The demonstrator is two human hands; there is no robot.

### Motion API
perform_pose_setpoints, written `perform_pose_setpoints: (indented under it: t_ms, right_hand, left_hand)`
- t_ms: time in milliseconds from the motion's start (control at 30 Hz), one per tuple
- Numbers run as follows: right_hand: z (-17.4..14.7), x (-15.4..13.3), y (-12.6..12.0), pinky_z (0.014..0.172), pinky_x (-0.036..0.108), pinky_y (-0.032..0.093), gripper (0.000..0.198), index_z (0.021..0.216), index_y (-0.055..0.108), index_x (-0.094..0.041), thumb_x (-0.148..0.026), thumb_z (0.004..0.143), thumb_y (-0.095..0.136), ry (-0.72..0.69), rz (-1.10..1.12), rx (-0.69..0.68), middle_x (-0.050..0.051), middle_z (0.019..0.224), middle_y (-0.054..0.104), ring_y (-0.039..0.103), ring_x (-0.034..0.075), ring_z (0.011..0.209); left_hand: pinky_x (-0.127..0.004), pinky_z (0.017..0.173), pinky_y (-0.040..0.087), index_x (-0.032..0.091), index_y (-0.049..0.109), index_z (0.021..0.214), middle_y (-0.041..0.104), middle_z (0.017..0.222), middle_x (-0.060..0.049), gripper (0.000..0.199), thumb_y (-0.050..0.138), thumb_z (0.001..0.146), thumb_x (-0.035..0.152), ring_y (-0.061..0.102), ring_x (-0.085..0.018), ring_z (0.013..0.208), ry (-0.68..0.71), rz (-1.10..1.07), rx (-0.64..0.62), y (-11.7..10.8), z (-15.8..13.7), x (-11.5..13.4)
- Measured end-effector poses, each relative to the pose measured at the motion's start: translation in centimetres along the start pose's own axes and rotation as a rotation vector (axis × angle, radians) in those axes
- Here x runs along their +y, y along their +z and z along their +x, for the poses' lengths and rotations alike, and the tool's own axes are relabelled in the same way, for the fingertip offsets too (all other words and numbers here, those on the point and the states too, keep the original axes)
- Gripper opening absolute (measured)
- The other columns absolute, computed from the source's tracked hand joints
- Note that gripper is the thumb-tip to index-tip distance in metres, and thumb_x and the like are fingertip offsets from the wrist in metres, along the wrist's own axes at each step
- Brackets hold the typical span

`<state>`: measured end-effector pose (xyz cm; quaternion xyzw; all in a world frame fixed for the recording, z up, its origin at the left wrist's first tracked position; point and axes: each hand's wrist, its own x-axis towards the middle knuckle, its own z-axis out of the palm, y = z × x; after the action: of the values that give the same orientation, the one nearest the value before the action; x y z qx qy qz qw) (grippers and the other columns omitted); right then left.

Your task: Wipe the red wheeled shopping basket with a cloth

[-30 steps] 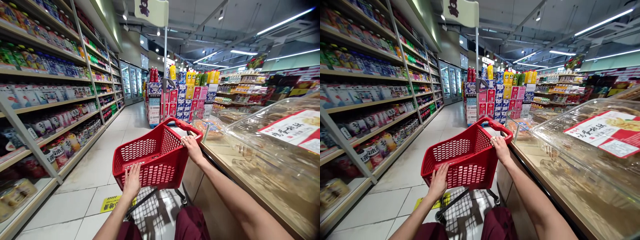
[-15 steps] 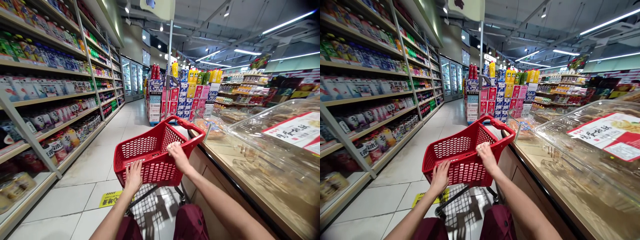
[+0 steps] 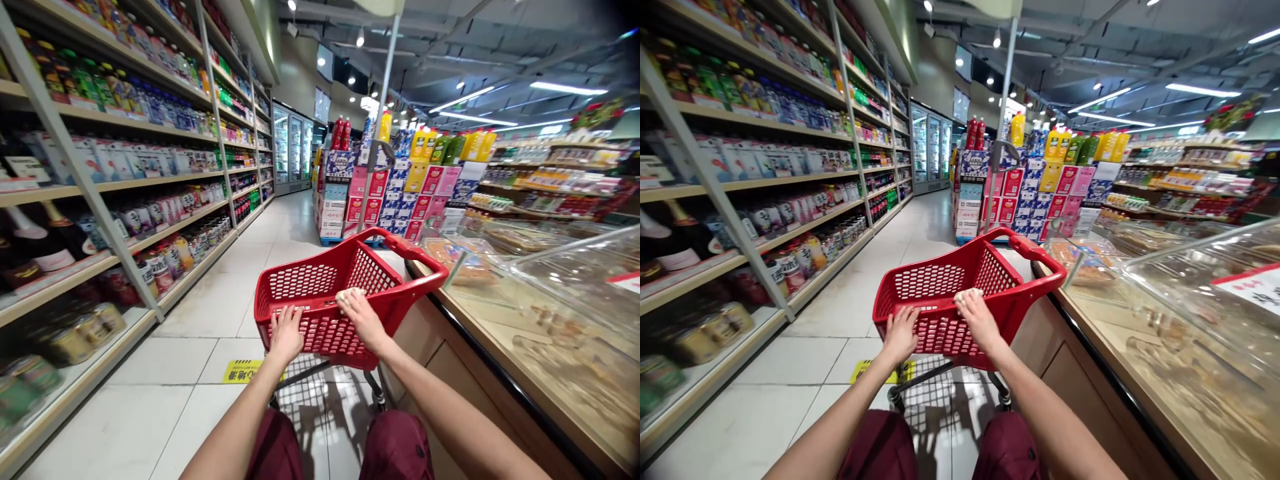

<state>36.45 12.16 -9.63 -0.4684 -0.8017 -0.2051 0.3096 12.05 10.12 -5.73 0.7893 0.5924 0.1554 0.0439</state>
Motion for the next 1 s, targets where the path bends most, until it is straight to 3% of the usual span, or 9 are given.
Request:
perform_pose_setpoints:
  t_ms: [133, 200, 300, 400, 533, 700, 833, 933, 1000]
  right_hand:
    - [0.2, 0.7, -0.1, 0.100, 0.049, 0.032, 0.037, 0.116, 0.055, -0.015, -0.012, 0.088, 0.031, 0.136, -0.011, 0.026, 0.013, 0.123, 0.051, 0.031, 0.024, 0.126]
    - [0.2, -0.1, 0.3, 0.100, 0.052, 0.029, 0.039, 0.118, 0.054, -0.015, -0.010, 0.089, 0.028, 0.181, 0.017, 0.059, 0.013, 0.125, 0.050, 0.030, 0.024, 0.127]
    - [0.2, -3.9, 2.0, 0.103, 0.049, 0.027, 0.041, 0.123, 0.048, -0.019, -0.010, 0.089, 0.027, 0.131, 0.075, 0.063, 0.009, 0.131, 0.045, 0.029, 0.020, 0.128]
    - [0.7, -7.5, 3.8, 0.104, 0.042, 0.029, 0.040, 0.125, 0.046, -0.020, -0.011, 0.089, 0.031, 0.039, 0.106, 0.027, 0.007, 0.133, 0.043, 0.026, 0.019, 0.129]
    - [1.6, -7.9, 3.9, 0.104, 0.043, 0.030, 0.037, 0.124, 0.047, -0.022, -0.016, 0.090, 0.035, -0.041, 0.185, -0.033, 0.007, 0.131, 0.045, 0.028, 0.019, 0.128]
    - [1.5, -5.5, 2.2, 0.100, 0.041, 0.035, 0.033, 0.119, 0.053, -0.019, -0.019, 0.090, 0.036, 0.016, 0.220, -0.055, 0.011, 0.124, 0.051, 0.037, 0.020, 0.123]
    - [0.3, -6.3, 1.3, 0.101, 0.047, 0.031, 0.032, 0.116, 0.055, -0.020, -0.017, 0.089, 0.038, 0.044, 0.250, -0.010, 0.010, 0.119, 0.055, 0.039, 0.021, 0.121]
    - [-1.1, -7.8, 0.9, 0.102, 0.048, 0.029, 0.035, 0.119, 0.053, -0.019, -0.014, 0.086, 0.040, 0.025, 0.298, 0.030, 0.011, 0.123, 0.052, 0.035, 0.021, 0.124]
    - [-2.0, -8.1, 0.6, 0.102, 0.046, 0.032, 0.037, 0.119, 0.053, -0.020, -0.012, 0.085, 0.040, 0.040, 0.325, 0.049, 0.010, 0.125, 0.050, 0.033, 0.021, 0.125]
  left_hand:
    - [-0.030, 0.100, 0.029, 0.021, 0.043, 0.123, 0.053, 0.124, -0.003, 0.055, 0.040, 0.070, 0.010, 0.044, -0.014, 0.114, 0.056, -0.028, -0.051, -0.5, -0.5, -0.9]
    - [-0.029, 0.098, 0.031, 0.018, 0.043, 0.123, 0.055, 0.121, -0.005, 0.050, 0.039, 0.074, 0.013, 0.047, -0.015, 0.111, 0.036, -0.022, -0.059, -0.6, -0.7, -1.6]
    - [-0.035, 0.095, 0.034, 0.013, 0.046, 0.119, 0.056, 0.118, -0.010, 0.041, 0.033, 0.082, 0.021, 0.050, -0.020, 0.108, -0.014, 0.000, -0.063, -0.8, -0.7, -2.5]
    - [-0.032, 0.089, 0.039, 0.017, 0.052, 0.112, 0.060, 0.114, -0.008, 0.037, 0.029, 0.085, 0.027, 0.054, -0.019, 0.103, -0.025, 0.009, -0.097, -1.1, -0.5, -3.4]
    - [-0.032, 0.079, 0.044, 0.023, 0.055, 0.108, 0.063, 0.108, -0.006, 0.038, 0.025, 0.087, 0.035, 0.059, -0.020, 0.095, -0.063, 0.020, -0.134, -1.6, -0.8, -3.8]
    - [-0.035, 0.072, 0.045, 0.024, 0.059, 0.097, 0.067, 0.094, -0.008, 0.042, 0.021, 0.087, 0.040, 0.062, -0.023, 0.085, -0.096, 0.038, -0.153, -1.4, -2.0, -1.8]
    - [-0.036, 0.075, 0.045, 0.022, 0.057, 0.099, 0.066, 0.093, -0.009, 0.043, 0.019, 0.087, 0.037, 0.062, -0.022, 0.086, -0.058, 0.010, -0.155, -0.5, -3.0, 1.6]
    - [-0.035, 0.086, 0.041, 0.022, 0.052, 0.107, 0.064, 0.104, -0.007, 0.035, 0.024, 0.087, 0.031, 0.059, -0.018, 0.094, 0.030, -0.030, -0.160, -0.3, -3.9, 2.9]
    - [-0.040, 0.099, 0.030, 0.022, 0.049, 0.110, 0.058, 0.116, -0.007, 0.033, 0.039, 0.081, 0.034, 0.051, -0.019, 0.109, 0.112, -0.036, -0.166, -0.5, -4.5, 2.3]
